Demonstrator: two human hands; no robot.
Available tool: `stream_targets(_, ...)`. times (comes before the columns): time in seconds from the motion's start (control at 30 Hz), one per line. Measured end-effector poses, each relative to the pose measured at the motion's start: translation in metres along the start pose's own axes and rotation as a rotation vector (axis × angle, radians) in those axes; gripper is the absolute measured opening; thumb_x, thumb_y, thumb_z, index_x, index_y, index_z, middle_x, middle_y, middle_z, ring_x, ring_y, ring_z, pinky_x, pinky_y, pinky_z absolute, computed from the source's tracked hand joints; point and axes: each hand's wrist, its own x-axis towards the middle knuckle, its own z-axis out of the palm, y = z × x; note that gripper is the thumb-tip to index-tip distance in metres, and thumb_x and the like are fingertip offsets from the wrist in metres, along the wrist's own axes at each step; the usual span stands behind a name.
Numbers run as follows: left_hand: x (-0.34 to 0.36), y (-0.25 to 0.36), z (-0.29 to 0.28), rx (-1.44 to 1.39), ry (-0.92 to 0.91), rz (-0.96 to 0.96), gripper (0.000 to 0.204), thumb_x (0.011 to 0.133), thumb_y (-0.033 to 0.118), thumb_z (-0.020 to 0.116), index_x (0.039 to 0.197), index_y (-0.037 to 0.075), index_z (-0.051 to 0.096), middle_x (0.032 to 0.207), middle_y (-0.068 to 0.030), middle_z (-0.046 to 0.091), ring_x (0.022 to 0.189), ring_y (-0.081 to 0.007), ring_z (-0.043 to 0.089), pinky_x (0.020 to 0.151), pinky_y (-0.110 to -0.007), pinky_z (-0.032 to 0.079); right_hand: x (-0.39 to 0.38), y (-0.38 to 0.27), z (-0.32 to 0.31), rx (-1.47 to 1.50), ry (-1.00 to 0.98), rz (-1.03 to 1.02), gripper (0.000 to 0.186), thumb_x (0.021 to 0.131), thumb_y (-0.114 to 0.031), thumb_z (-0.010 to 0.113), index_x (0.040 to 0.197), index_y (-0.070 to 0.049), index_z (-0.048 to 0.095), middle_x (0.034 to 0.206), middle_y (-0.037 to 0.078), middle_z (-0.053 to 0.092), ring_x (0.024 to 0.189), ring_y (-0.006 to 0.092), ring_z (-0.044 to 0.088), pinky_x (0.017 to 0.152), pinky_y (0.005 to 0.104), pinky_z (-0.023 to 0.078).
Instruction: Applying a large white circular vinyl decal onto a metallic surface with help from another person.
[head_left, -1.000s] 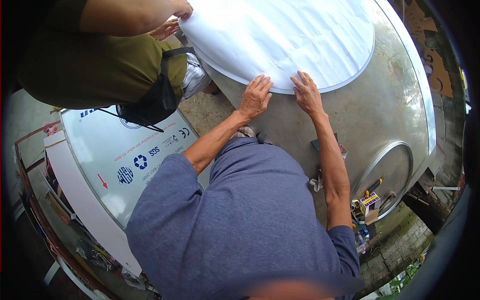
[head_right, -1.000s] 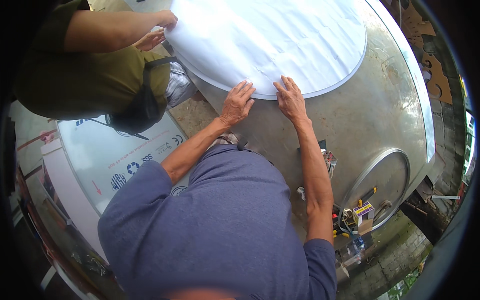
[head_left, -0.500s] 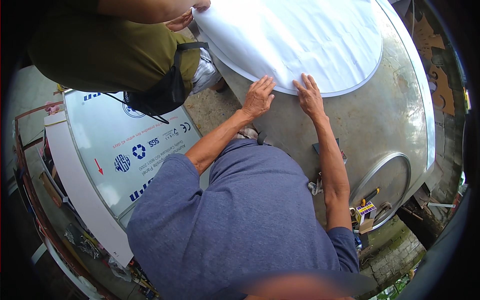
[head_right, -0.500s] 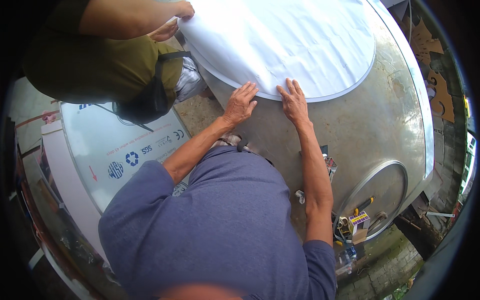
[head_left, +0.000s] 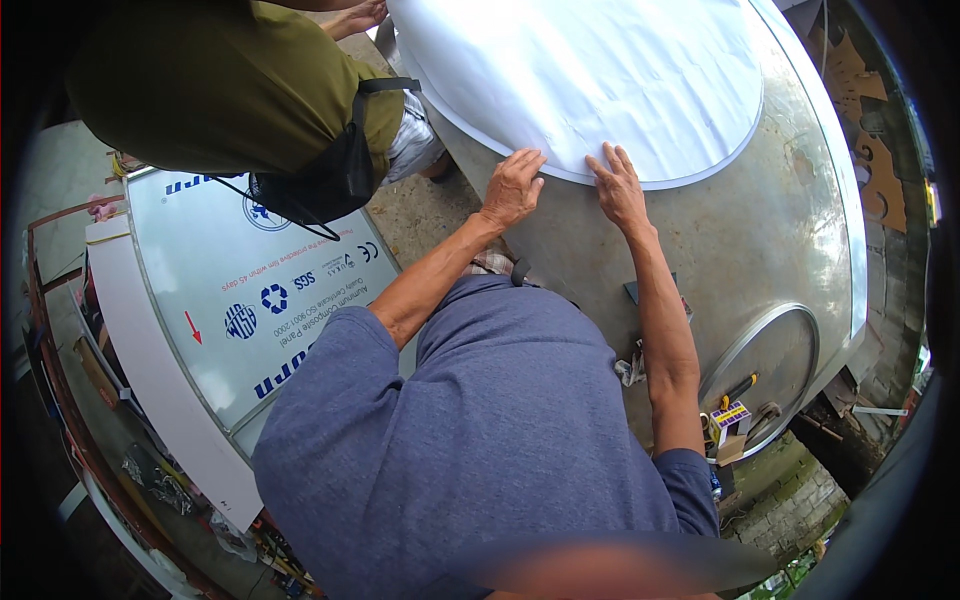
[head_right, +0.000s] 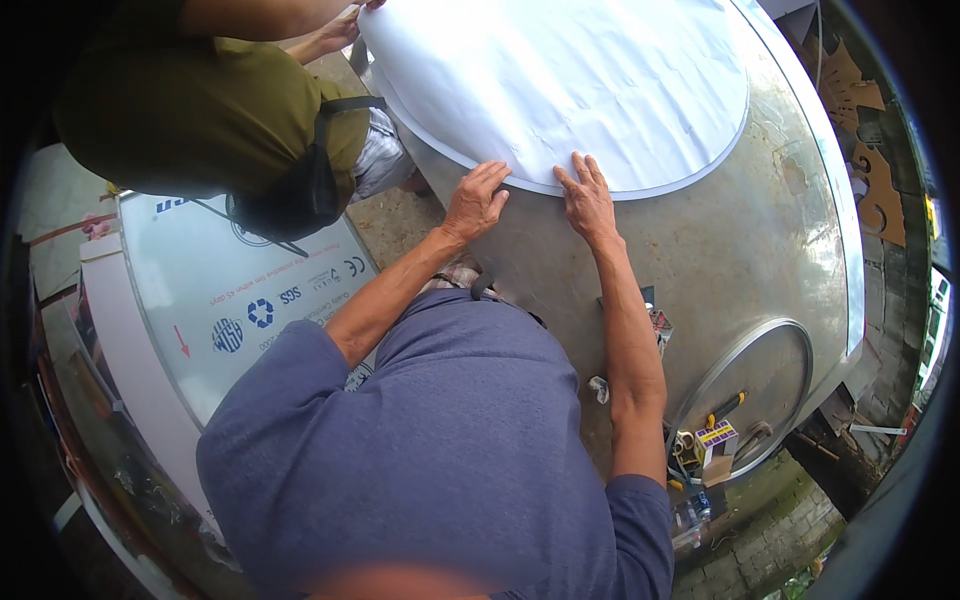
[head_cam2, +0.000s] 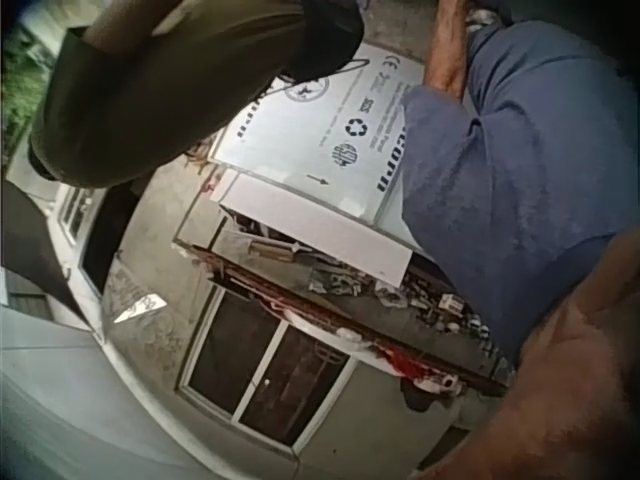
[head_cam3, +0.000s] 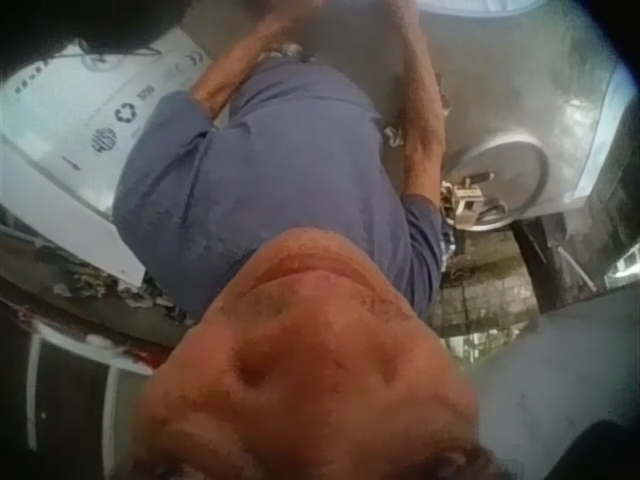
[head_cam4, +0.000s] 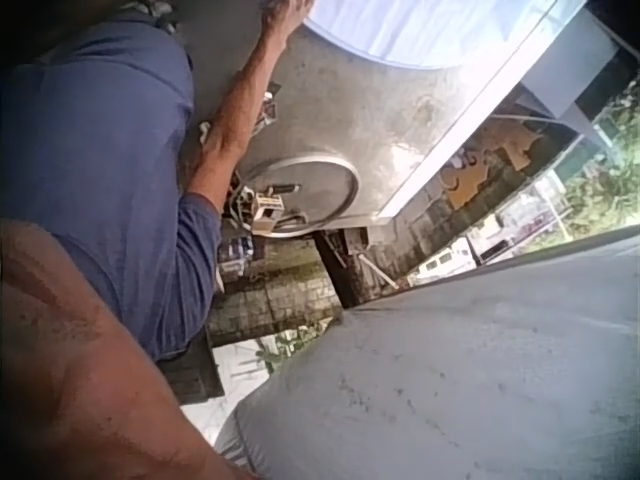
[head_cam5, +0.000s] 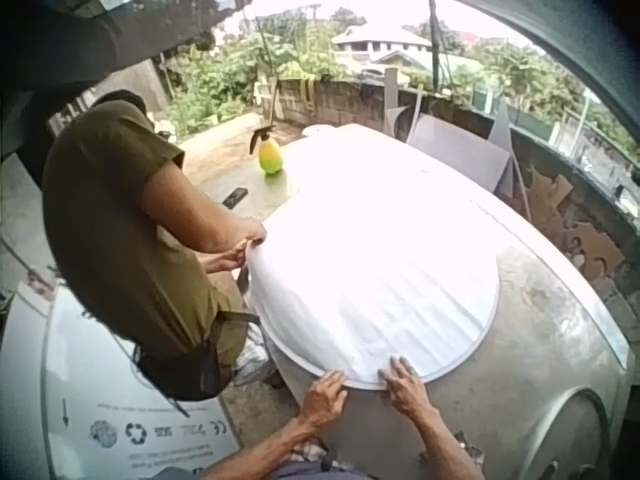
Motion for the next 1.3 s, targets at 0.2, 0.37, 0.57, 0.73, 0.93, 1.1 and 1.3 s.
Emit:
stream_targets(0.2, -0.001, -0.008, -0.012, -0.268, 0.121, -0.290, 0.034, 0.087, 0.011, 0.065, 0.120, 0.005, 0.066, 0.114, -0.0121, 0.070, 0.100, -0.0252, 0.067, 0.087, -0.035, 0.052, -0.001, 0.001, 0.003, 0.016, 0.017, -0.004, 0.044, 0.090, -0.008, 0.059, 0.132, -0.021, 0.063, 0.152, 0.015, 0.041, 0.142, 0.0359, 0.035, 0.116, 0.0419, 0.031)
stream_targets(0.37, -0.004, -0.027, -0.009, -0.455, 0.125, -0.494, 0.030, 0.090, 0.013, 0.063, 0.119, 0.004, 0.067, 0.107, -0.0062, 0.073, 0.083, -0.0156, 0.070, 0.072, -0.028, 0.055, -0.001, -0.001, 0.001, 0.023, -0.003, 0.007, 0.046, 0.089, -0.007, 0.060, 0.133, -0.021, 0.062, 0.152, 0.015, 0.041, 0.142, 0.0360, 0.034, 0.116, 0.0414, 0.031)
stream_targets(0.57, -0.005, -0.021, -0.014, -0.785, 0.030, -0.620, 0.031, 0.095, 0.016, 0.060, 0.120, -0.002, 0.064, 0.103, -0.0098, 0.073, 0.082, -0.0148, 0.070, 0.067, -0.026, 0.055, -0.004, 0.001, 0.003, 0.039, -0.005, 0.025, 0.048, 0.087, -0.007, 0.062, 0.133, -0.021, 0.062, 0.152, 0.016, 0.040, 0.142, 0.0360, 0.034, 0.117, 0.0412, 0.031)
stream_targets(0.73, -0.009, -0.013, -0.019, -0.962, -0.136, -0.693, 0.032, 0.098, 0.020, 0.058, 0.120, -0.002, 0.062, 0.098, -0.0120, 0.073, 0.071, -0.0164, 0.071, 0.060, -0.028, 0.055, -0.003, -0.001, 0.000, 0.031, -0.005, 0.033, 0.048, 0.088, -0.007, 0.062, 0.133, -0.021, 0.062, 0.152, 0.016, 0.040, 0.143, 0.0359, 0.033, 0.117, 0.0416, 0.030)
stream_targets(0.93, -0.013, -0.011, -0.015, -1.028, -0.211, -0.724, 0.033, 0.098, 0.023, 0.059, 0.119, -0.002, 0.062, 0.096, -0.0130, 0.073, 0.069, -0.0167, 0.071, 0.058, -0.028, 0.055, -0.002, -0.003, 0.002, 0.028, -0.001, 0.038, 0.044, 0.090, -0.008, 0.059, 0.132, -0.021, 0.063, 0.152, 0.016, 0.040, 0.143, 0.0359, 0.033, 0.116, 0.0424, 0.030)
stream_targets(1.1, -0.015, -0.014, -0.013, -1.033, -0.246, -0.731, 0.035, 0.097, 0.025, 0.060, 0.117, -0.003, 0.063, 0.095, -0.0146, 0.073, 0.064, -0.0158, 0.069, 0.056, -0.027, 0.054, -0.004, -0.005, 0.004, 0.013, 0.004, 0.050, 0.042, 0.091, -0.009, 0.059, 0.130, -0.021, 0.064, 0.152, 0.016, 0.041, 0.143, 0.0363, 0.033, 0.116, 0.0432, 0.031)
stream_targets(1.3, -0.022, -0.024, 0.000, -1.035, -0.356, -0.751, 0.035, 0.096, 0.028, 0.061, 0.111, -0.003, 0.066, 0.092, -0.0150, 0.074, 0.056, -0.0147, 0.067, 0.050, -0.026, 0.053, -0.010, -0.008, 0.006, -0.002, 0.059, 0.035, 0.036, 0.090, -0.009, 0.060, 0.124, -0.017, 0.067, 0.147, 0.018, 0.046, 0.139, 0.0369, 0.039, 0.113, 0.0439, 0.034)
